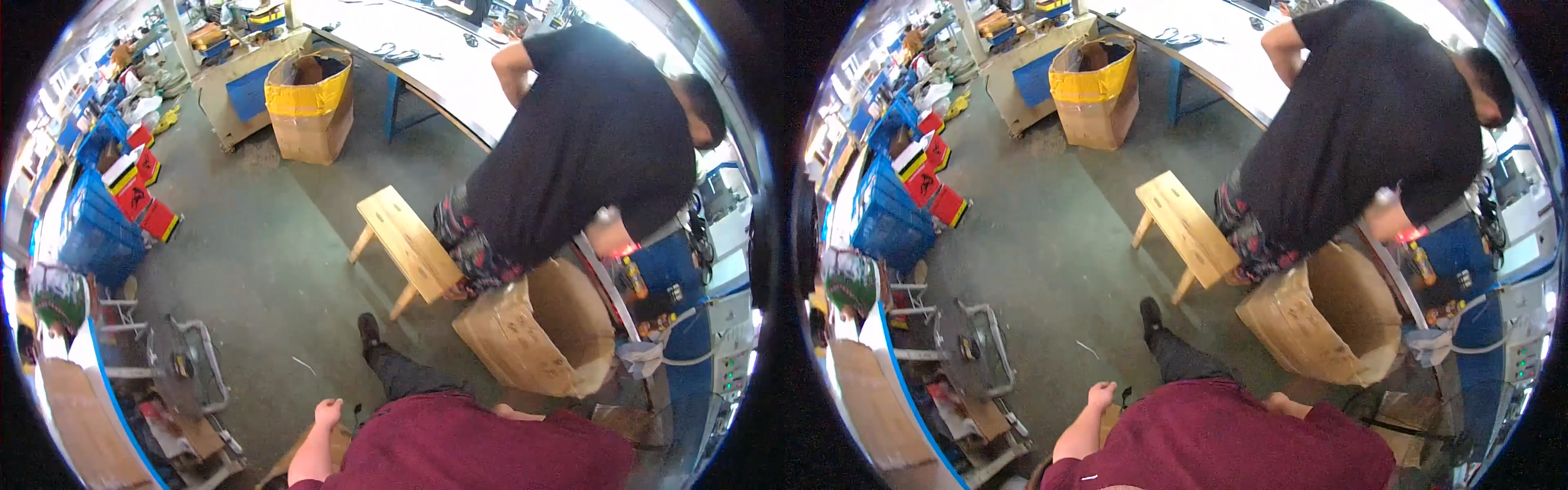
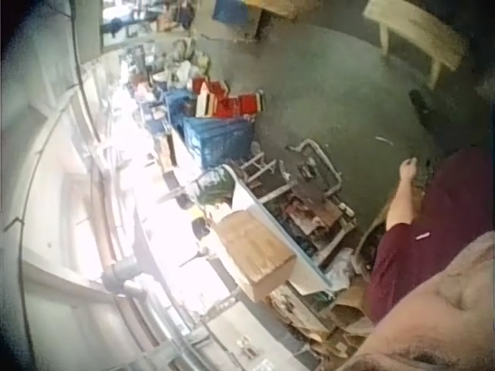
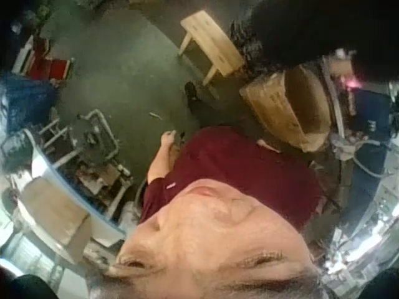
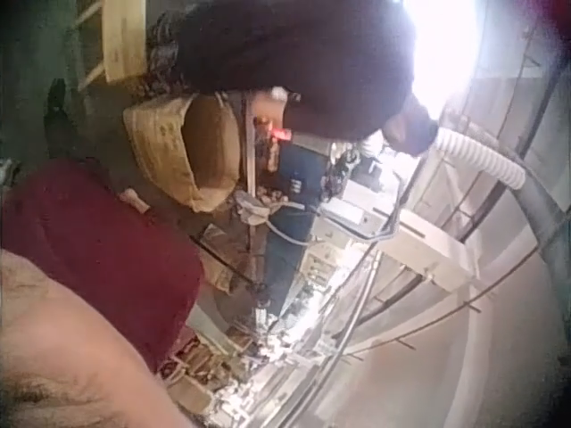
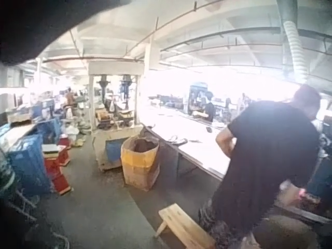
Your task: Assembling sandal components on a factory production line.
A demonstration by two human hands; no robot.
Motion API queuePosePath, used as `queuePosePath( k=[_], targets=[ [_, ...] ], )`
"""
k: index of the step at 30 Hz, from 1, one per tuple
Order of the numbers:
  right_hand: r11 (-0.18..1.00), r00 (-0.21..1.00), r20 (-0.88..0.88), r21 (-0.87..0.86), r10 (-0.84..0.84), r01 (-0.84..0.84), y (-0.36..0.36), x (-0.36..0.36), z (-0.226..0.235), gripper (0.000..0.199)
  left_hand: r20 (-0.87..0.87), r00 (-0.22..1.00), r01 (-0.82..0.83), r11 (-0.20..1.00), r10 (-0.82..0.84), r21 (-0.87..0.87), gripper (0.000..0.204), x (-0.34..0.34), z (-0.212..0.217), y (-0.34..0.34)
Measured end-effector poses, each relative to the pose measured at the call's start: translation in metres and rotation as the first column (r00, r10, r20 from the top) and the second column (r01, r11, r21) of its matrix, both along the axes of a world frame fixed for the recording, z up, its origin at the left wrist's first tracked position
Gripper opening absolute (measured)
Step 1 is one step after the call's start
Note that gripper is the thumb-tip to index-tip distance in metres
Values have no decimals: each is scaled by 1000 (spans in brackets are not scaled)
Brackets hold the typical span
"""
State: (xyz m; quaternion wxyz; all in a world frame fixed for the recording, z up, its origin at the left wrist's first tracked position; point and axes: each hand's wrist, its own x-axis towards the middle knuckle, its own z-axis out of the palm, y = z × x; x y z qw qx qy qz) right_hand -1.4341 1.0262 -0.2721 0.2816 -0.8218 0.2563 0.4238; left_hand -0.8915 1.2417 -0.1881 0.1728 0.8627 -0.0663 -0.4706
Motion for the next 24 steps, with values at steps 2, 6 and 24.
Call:
queuePosePath(
  k=[2,6,24],
  targets=[
    [1000,999,-48,-9,15,-16,-45,81,23,37,15,1000,9,998,-10,61,48,34,-3,-8],
    [178,179,0,130,-984,976,-135,276,121,43,-130,952,293,949,-278,115,45,133,28,-81],
    [-140,-163,-168,-141,-972,980,-269,548,141,41,49,947,318,947,-316,-39,39,566,36,-503]
  ],
)
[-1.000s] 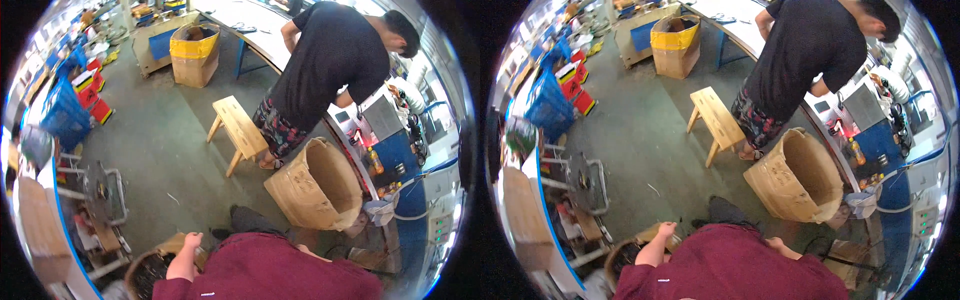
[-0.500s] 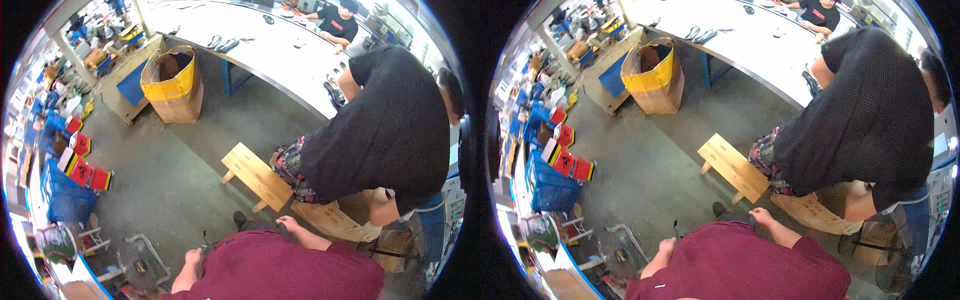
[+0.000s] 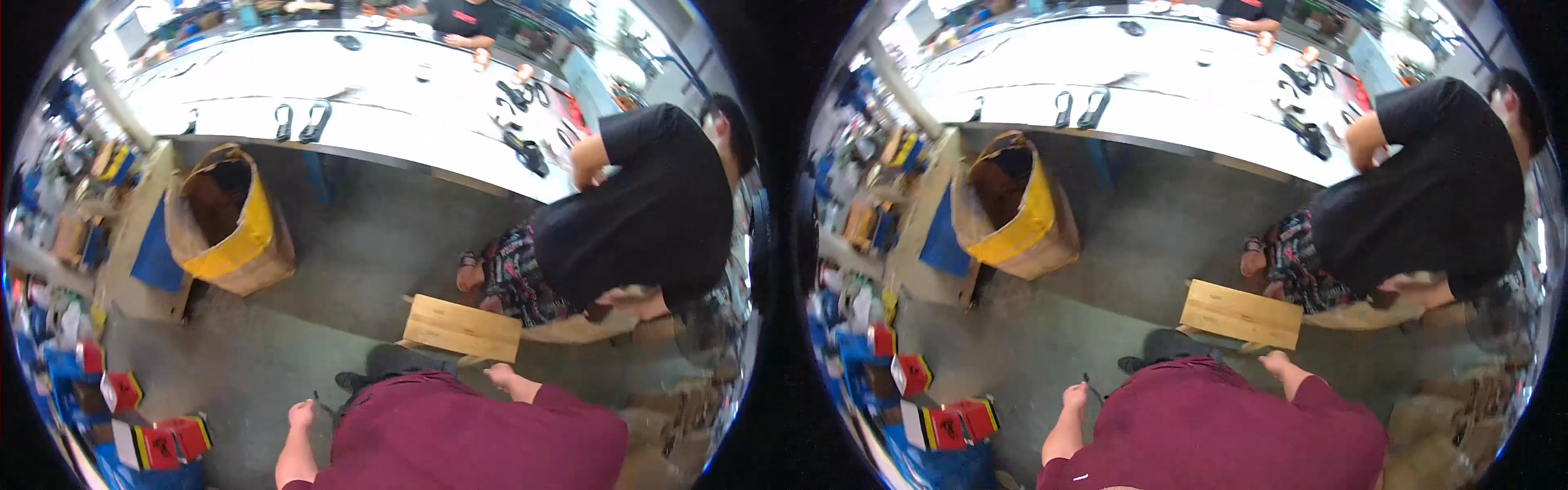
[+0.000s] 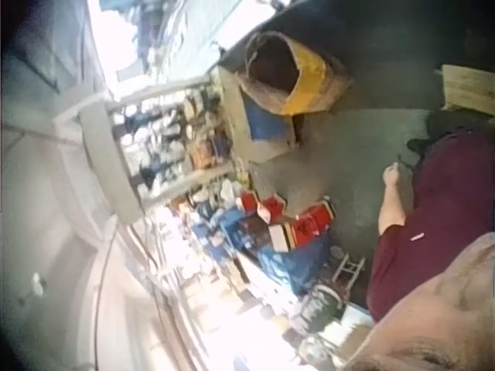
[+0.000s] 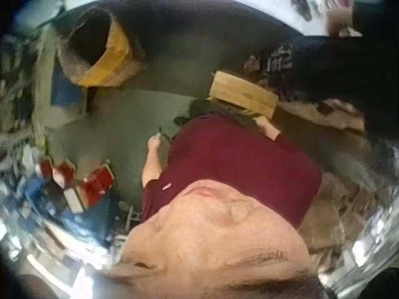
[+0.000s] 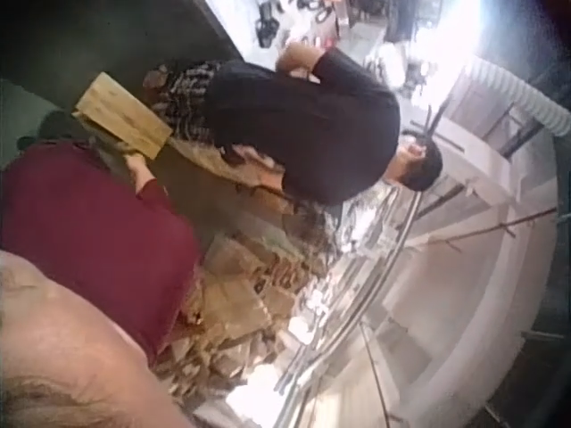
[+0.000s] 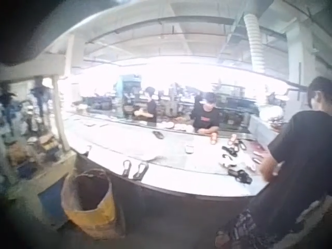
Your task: Assembling sandal components on a factory production line.
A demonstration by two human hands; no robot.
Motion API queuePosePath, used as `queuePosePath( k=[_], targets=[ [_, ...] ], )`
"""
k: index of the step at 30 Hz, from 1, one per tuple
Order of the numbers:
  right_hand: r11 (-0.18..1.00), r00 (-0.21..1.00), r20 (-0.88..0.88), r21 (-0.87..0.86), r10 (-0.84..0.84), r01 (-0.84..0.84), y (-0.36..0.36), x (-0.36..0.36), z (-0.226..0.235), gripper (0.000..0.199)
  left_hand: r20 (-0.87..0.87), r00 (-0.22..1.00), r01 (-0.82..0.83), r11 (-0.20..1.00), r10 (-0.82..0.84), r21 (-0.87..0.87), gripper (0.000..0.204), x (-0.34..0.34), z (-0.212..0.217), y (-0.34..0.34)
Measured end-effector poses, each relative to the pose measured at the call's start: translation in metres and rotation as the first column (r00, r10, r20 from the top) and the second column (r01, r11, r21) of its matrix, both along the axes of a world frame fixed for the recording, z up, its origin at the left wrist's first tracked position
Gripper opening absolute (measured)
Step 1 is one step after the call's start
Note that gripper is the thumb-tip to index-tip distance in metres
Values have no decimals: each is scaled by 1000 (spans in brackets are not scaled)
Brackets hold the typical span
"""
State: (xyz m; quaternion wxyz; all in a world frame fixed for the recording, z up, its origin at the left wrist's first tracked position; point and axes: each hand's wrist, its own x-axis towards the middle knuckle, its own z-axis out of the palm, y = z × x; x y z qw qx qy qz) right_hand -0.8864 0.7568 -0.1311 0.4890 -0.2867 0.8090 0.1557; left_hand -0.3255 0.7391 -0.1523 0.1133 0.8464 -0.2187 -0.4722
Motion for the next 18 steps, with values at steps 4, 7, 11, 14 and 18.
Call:
queuePosePath(
  k=[4,7,11,14,18],
  targets=[
    [994,992,81,-58,95,-90,-8,72,-6,49,-15,999,-44,999,44,9,38,82,-19,-79],
    [975,969,110,-28,222,-220,-33,111,-21,51,-14,1000,-7,998,6,-60,40,90,-17,-170],
    [979,982,162,-196,94,-61,-137,131,-48,43,-70,996,42,964,-62,-262,44,70,-1,-295],
    [967,959,205,-119,-198,225,-240,139,-37,36,-88,974,148,884,-207,-443,46,19,52,-411],
    [713,863,397,-502,-312,489,-334,170,8,40,3,948,231,682,-318,-694,46,-20,76,-564]
  ],
)
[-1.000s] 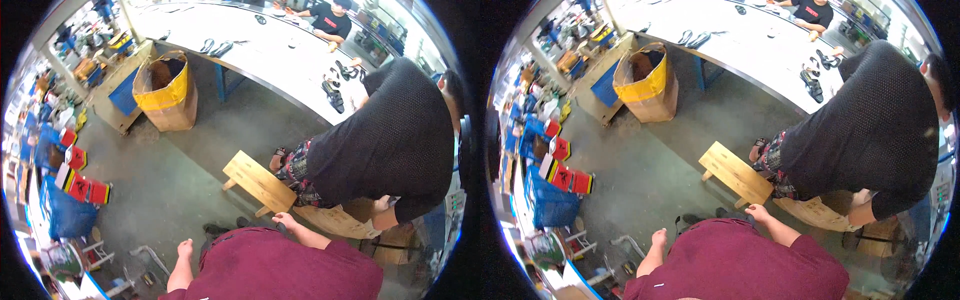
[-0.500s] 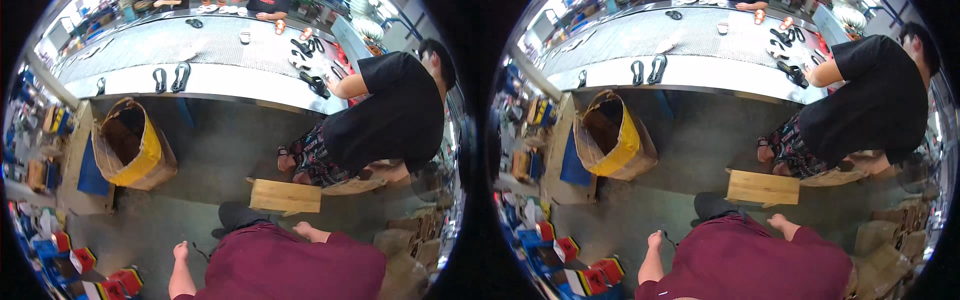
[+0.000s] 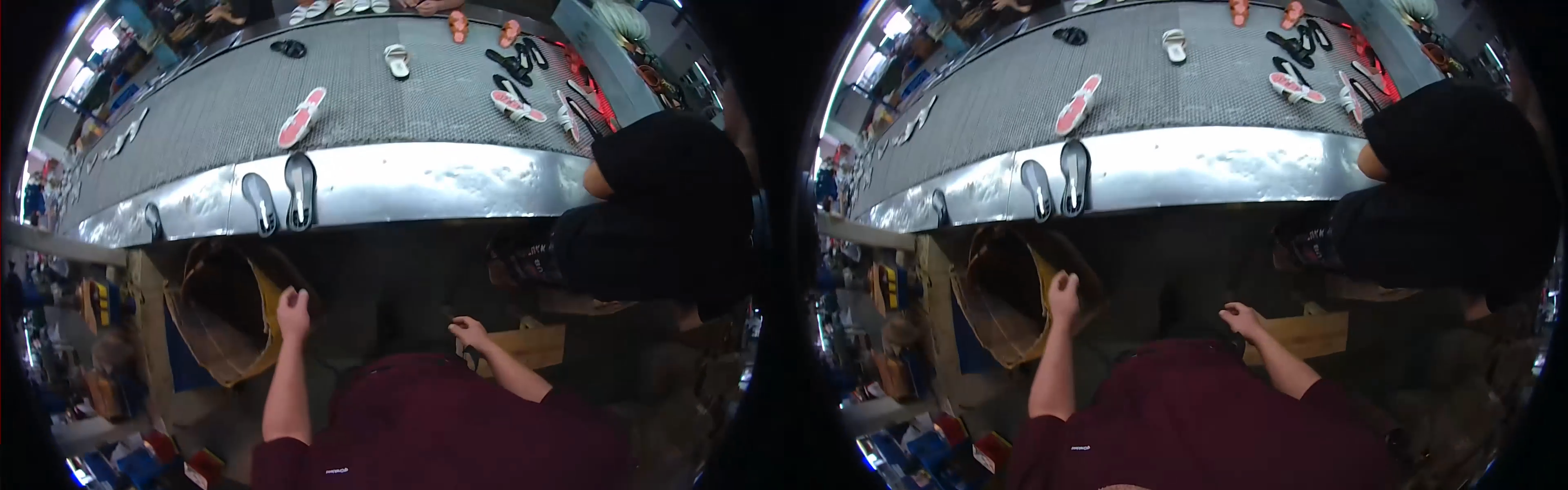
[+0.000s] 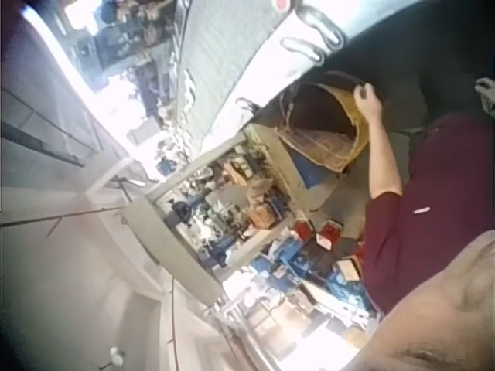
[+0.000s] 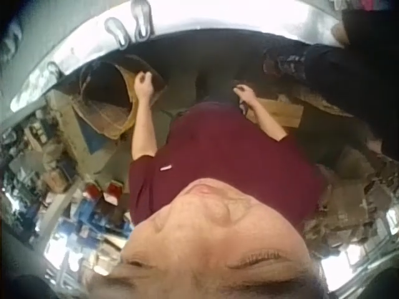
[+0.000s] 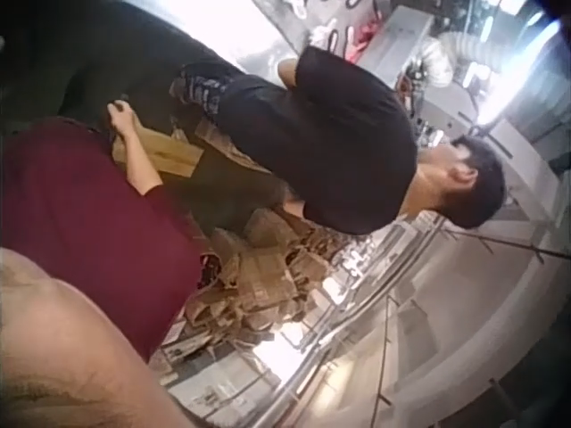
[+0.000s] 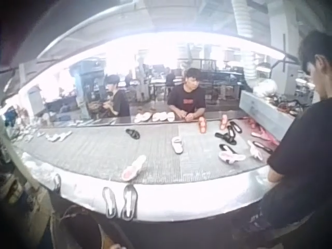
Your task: Assembling sandal components on a factory production line.
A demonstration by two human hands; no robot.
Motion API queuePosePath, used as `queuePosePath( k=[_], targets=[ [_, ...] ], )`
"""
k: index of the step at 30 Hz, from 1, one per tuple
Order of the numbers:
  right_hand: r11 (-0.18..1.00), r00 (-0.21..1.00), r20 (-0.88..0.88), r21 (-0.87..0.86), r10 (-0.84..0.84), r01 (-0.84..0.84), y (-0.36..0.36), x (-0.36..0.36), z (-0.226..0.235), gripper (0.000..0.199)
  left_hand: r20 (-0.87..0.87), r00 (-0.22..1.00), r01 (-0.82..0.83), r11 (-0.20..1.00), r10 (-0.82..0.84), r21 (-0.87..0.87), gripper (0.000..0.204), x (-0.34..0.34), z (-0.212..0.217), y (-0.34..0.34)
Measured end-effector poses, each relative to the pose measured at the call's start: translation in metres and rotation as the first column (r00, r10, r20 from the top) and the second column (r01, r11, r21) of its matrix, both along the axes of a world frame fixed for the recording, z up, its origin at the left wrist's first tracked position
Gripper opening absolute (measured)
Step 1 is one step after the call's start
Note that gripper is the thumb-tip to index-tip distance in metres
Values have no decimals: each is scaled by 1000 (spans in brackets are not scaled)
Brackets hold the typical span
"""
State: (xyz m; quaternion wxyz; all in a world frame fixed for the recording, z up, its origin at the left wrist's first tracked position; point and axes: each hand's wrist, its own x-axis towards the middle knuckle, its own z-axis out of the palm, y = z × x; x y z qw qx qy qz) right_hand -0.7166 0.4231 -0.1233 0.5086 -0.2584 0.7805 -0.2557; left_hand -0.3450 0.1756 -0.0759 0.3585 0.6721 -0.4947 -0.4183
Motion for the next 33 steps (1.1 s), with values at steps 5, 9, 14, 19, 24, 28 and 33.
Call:
queuePosePath(
  k=[5,9,14,19,24,28,33],
  targets=[
    [974,971,-85,13,-222,224,-7,-8,4,39,336,934,171,976,-117,-135,64,-73,52,-195],
    [838,801,253,97,-542,536,42,-27,-31,40,499,859,242,951,-118,-191,87,-131,54,-307],
    [689,701,25,215,-713,692,20,-17,32,39,750,606,383,924,-266,18,110,-184,60,-398],
    [822,820,-180,83,-543,563,-54,-16,68,46,824,438,441,885,-360,153,116,-203,28,-468],
    [841,846,-132,108,-517,530,-121,-50,91,49,759,568,513,858,-319,-23,100,-185,-10,-492],
    [982,768,-631,-188,-106,-19,-238,-125,165,55,583,545,720,693,-602,43,85,-230,62,-471],
    [720,527,-849,-387,-34,-576,-414,-178,226,72,336,160,909,272,-928,316,90,-314,157,-375]
  ],
)
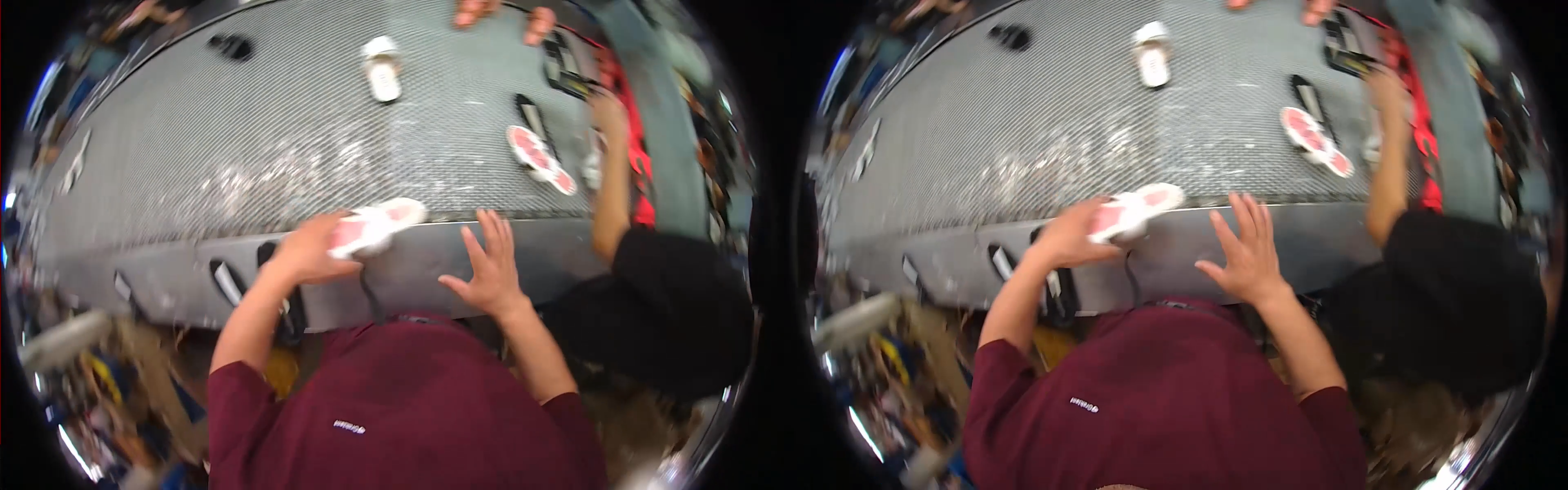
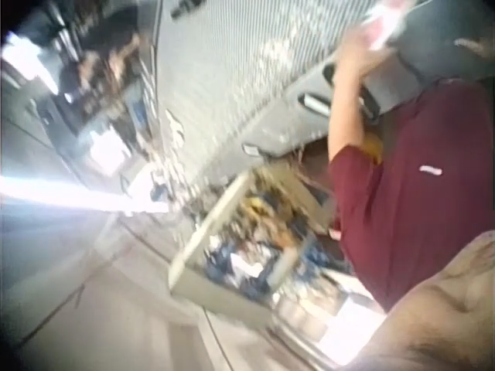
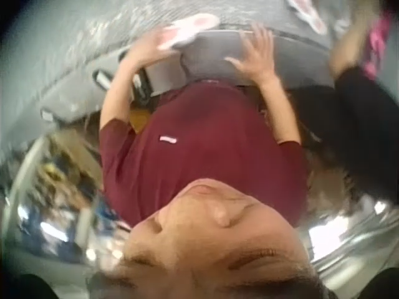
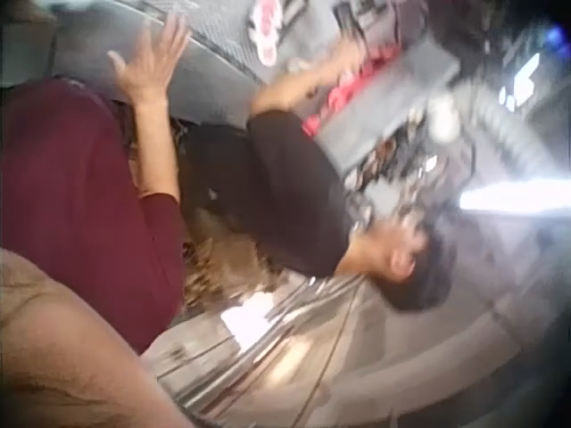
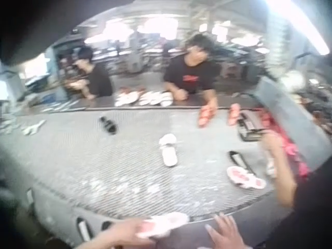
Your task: Assembling sandal components on a factory production line.
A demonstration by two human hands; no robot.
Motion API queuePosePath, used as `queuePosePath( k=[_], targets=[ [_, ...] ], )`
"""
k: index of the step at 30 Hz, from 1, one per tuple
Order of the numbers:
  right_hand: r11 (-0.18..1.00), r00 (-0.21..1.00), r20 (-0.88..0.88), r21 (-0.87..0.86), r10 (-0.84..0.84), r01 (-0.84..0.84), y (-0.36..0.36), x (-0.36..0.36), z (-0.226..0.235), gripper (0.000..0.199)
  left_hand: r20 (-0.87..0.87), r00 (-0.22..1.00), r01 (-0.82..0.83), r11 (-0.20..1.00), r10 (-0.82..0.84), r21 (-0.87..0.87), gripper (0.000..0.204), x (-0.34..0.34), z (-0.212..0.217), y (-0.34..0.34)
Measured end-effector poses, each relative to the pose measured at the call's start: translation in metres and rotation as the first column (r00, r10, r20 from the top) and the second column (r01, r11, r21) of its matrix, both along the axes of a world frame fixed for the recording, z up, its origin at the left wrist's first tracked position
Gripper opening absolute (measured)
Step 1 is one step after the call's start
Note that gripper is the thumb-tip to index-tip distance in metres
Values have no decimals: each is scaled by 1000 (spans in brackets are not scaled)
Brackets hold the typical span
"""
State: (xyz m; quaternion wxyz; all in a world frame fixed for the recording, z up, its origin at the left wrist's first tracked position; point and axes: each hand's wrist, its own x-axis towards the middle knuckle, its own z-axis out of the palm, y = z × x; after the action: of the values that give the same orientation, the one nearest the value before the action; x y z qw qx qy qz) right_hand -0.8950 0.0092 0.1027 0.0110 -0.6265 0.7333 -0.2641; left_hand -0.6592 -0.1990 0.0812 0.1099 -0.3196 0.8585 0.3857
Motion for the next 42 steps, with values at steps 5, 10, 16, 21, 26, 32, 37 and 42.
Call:
queuePosePath(
  k=[5,10,16,21,26,32,37,42],
  targets=[
    [635,839,108,605,533,-481,-36,-3,-42,47,98,995,-68,933,35,354,89,-16,12,81],
    [637,886,323,616,333,-464,2,-32,-74,32,-3,686,-728,686,728,-10,72,48,-25,62],
    [761,637,703,589,-317,-271,47,-68,-100,28,58,537,-740,504,841,-445,84,129,-104,27],
    [741,-6,767,617,-641,-266,77,-84,-109,31,-45,555,-731,461,831,-503,55,94,-101,35],
    [829,-258,788,518,-559,-211,93,-85,-130,34,-260,520,-828,406,813,-386,36,96,-92,41],
    [867,-236,834,477,-498,-144,101,-102,-130,34,-394,164,-754,372,905,541,12,39,-36,49],
    [910,-164,896,410,-414,-57,102,-127,-119,35,-298,63,-529,285,952,799,20,-51,-68,62],
    [919,-190,900,375,-393,-126,105,-149,-121,35,-51,104,-276,78,993,958,24,-134,-103,86]
  ],
)
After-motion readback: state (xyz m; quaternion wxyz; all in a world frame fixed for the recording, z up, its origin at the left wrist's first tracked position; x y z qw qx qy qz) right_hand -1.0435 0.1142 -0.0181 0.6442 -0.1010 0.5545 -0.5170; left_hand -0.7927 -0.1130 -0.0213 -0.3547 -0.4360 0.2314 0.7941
